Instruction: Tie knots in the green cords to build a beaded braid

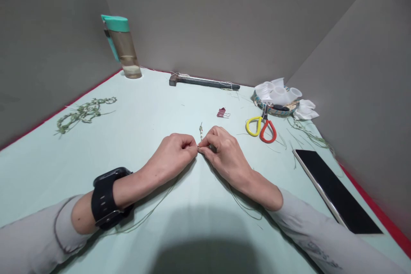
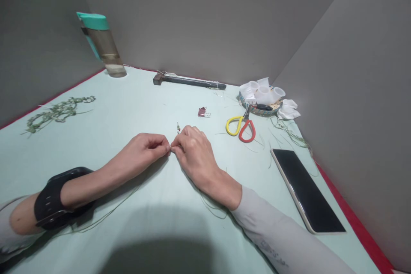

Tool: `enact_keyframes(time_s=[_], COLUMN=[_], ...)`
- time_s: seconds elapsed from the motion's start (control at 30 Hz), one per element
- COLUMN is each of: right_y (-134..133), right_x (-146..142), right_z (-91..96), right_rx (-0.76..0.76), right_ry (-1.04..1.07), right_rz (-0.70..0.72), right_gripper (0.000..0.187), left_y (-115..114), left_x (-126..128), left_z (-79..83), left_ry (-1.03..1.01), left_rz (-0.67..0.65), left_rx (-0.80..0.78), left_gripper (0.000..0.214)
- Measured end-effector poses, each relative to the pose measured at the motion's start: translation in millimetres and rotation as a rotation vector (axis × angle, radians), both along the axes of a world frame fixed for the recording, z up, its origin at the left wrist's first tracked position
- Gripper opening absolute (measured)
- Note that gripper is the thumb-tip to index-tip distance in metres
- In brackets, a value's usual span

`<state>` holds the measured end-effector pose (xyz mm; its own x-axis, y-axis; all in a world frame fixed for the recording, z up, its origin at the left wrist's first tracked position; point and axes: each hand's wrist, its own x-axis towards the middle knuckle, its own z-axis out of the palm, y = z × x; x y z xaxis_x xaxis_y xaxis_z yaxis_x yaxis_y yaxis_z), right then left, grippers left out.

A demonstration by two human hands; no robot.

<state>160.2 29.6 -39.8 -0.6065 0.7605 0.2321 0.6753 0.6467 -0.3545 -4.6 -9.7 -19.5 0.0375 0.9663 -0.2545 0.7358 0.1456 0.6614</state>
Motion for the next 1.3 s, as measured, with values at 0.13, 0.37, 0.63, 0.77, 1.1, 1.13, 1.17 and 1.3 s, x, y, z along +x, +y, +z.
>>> enact_keyframes(time_s=[0.13, 0.37, 0.63, 0.77, 1.1, 1.13, 1.17, 1.3], right_y=[-1, -7, -16, -20, -15, -14, -13, -15], right_x=[3, 9, 18, 24, 29, 29, 29, 29], right_z=[-4.8, -6.7, -5.0, 3.0, 14.8, 14.7, 14.6, 16.3], right_rx=[0.018, 0.051, -0.05, -0.186, -0.434, -0.431, -0.432, -0.554], right_ry=[0.134, 0.295, 0.344, 0.381, 0.5, 0.516, 0.535, 0.617], right_rz=[0.016, 0.037, 0.051, 0.087, 0.003, -0.005, -0.008, -0.01], right_gripper=[0.016, 0.012, 0.011, 0.01, 0.009, 0.009, 0.01, 0.009], left_y=[0, 0, -3, -6, -15, -16, -17, -20], left_x=[-1, -1, -4, -5, -7, -7, -7, -7], left_z=[-0.1, -1.4, -4.5, -4.4, -1.6, -1.6, -1.5, -0.8], left_ry=[-0.026, -0.063, -0.072, -0.1, -0.102, -0.098, -0.093, -0.075], left_rz=[0.005, 0.011, 0.015, 0.002, 0.027, 0.034, 0.04, 0.06], left_rx=[-0.009, 0.003, 0.042, 0.073, 0.091, 0.092, 0.092, 0.089], left_gripper=[0.029, 0.028, 0.026, 0.028, 0.036, 0.036, 0.035, 0.034])
